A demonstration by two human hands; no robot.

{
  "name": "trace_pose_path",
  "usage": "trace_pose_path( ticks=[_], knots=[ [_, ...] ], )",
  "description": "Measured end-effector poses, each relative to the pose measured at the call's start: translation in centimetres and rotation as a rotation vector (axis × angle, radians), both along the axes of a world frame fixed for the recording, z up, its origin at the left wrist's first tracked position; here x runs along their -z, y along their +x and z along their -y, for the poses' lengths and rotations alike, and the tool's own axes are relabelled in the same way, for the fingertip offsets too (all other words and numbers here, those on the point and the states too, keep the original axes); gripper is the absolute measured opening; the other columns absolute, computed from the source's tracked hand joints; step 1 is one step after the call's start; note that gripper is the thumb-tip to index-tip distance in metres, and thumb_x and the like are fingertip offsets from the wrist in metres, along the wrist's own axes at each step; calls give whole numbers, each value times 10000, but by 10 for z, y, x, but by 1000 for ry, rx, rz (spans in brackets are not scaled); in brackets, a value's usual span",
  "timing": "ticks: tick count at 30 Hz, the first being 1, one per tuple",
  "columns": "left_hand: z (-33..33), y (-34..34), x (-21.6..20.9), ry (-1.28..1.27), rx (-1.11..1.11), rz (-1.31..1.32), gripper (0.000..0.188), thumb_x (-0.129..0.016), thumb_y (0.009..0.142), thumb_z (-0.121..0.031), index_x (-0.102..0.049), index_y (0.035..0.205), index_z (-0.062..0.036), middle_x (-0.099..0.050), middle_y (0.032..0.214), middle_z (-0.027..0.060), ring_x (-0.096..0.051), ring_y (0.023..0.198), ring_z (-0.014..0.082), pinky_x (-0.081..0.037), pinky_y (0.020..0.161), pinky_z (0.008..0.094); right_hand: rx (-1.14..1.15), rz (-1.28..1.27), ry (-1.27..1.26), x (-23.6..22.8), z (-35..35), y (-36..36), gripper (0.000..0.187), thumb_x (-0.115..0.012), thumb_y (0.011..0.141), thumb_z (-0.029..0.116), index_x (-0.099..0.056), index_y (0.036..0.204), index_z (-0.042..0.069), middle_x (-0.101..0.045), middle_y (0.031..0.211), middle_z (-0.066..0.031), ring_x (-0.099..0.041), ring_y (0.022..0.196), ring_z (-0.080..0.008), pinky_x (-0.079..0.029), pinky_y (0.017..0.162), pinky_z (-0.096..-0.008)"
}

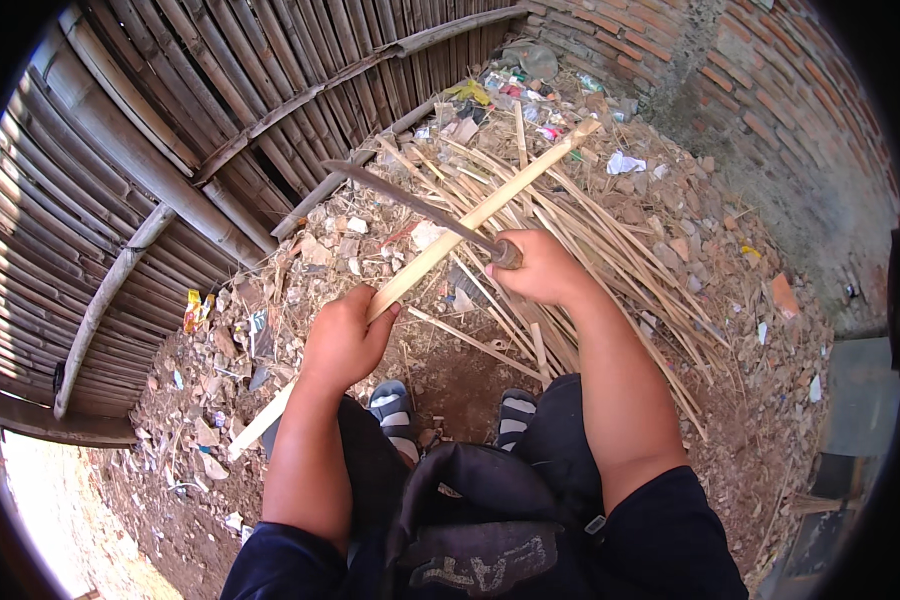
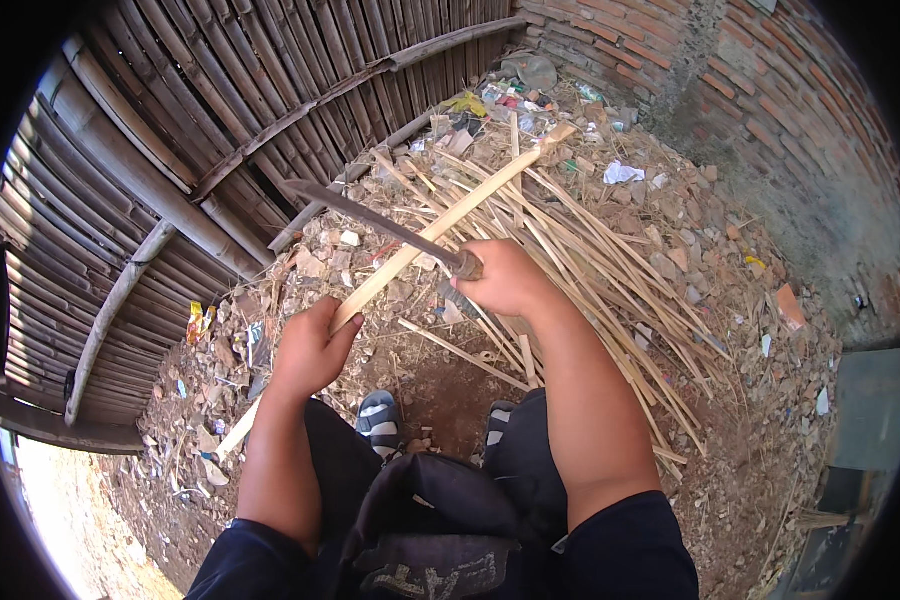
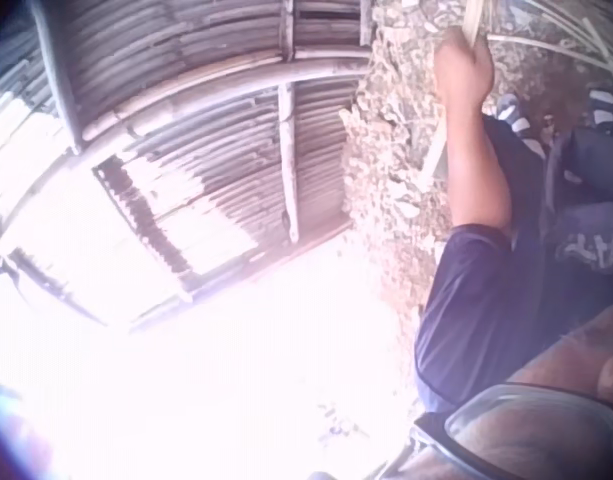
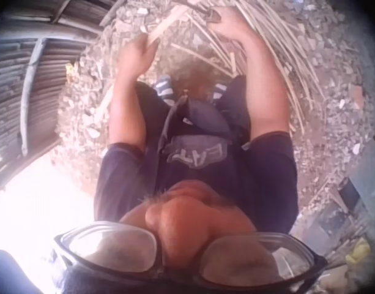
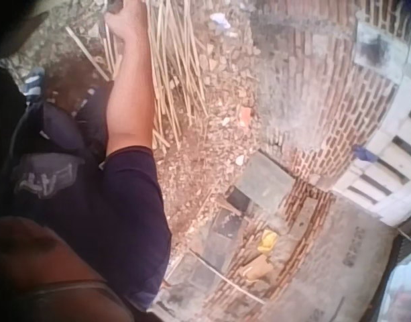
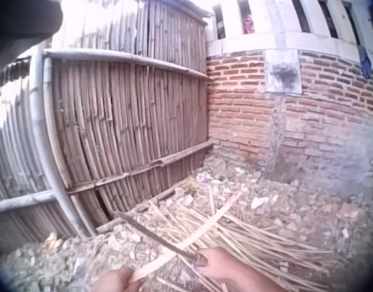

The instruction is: The person shaves a bamboo strip with a machete while sitting over a pile of wood and debris.

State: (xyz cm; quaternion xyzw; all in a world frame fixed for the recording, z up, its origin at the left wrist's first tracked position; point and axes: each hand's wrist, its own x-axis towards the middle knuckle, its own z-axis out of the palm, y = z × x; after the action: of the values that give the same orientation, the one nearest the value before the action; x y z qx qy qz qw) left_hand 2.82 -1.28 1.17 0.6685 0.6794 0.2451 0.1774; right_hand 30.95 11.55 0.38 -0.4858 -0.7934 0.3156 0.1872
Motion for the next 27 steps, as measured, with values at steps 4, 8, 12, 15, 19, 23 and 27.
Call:
trace_pose_path(
  ticks=[4, 8, 12, 15, 19, 23, 27],
  knots=[
    [3, 5, -4, -84, -49, 11, 329, -729, 963, -340, -674, 944, -15, -700, 799, 245, -695, 791, 461, -541, 728, 524, 154, -63, -32, -4, -4, 9, 229, -798, 885, 204, -706, 983, 18, -719, 831, -153, -672, 759, -296, -527, 751, -414],
    [2, 5, 3, -39, -38, 56, 304, -740, 961, -309, -689, 981, -10, -696, 768, 210, -697, 735, 406, -535, 692, 481, 1, 113, 119, -15, 23, -17, 228, -783, 884, 225, -693, 948, 26, -717, 816, -176, -706, 783, -351, -535, 739, -447],
    [4, 4, -1, -68, -3, 48, 294, -733, 957, -297, -703, 1037, -16, -715, 824, 222, -707, 788, 424, -548, 732, 494, -49, 137, 90, -3, 9, -6, 223, -793, 869, 219, -688, 935, 34, -689, 756, -160, -694, 743, -334, -525, 710, -450],
    [4, 4, 0, -65, 4, 50, 293, -727, 954, -295, -706, 1058, -22, -727, 861, 237, -714, 832, 447, -558, 761, 512, 149, -63, -7, 5, -8, 11, 226, -795, 881, 222, -699, 960, 33, -694, 778, -159, -637, 698, -305, -517, 706, -418],
    [2, 5, 2, -4, -42, 34, 270, -760, 926, -241, -706, 1048, -7, -719, 808, 209, -725, 767, 394, -556, 713, 463, 127, 19, -21, -8, 10, -12, 238, -772, 873, 257, -732, 1023, 77, -742, 865, -165, -713, 811, -361, -548, 753, -460],
    [4, 12, 4, 24, -30, -2, 264, -751, 926, -230, -694, 1059, -9, -724, 830, 224, -729, 805, 417, -563, 733, 480, -135, 312, 92, -1, 19, -18, 288, -787, 827, 241, -749, 1069, 90, -737, 916, -210, -711, 887, -415, -558, 786, -479],
    [0, 20, -1, 118, -42, -68, 275, -735, 919, -206, -674, 1106, -14, -723, 846, 243, -717, 829, 448, -563, 750, 512, -94, 24, 132, -3, 14, -11, 215, -795, 798, 210, -733, 958, 80, -691, 773, -186, -676, 725, -389, -527, 687, -460]
  ],
)
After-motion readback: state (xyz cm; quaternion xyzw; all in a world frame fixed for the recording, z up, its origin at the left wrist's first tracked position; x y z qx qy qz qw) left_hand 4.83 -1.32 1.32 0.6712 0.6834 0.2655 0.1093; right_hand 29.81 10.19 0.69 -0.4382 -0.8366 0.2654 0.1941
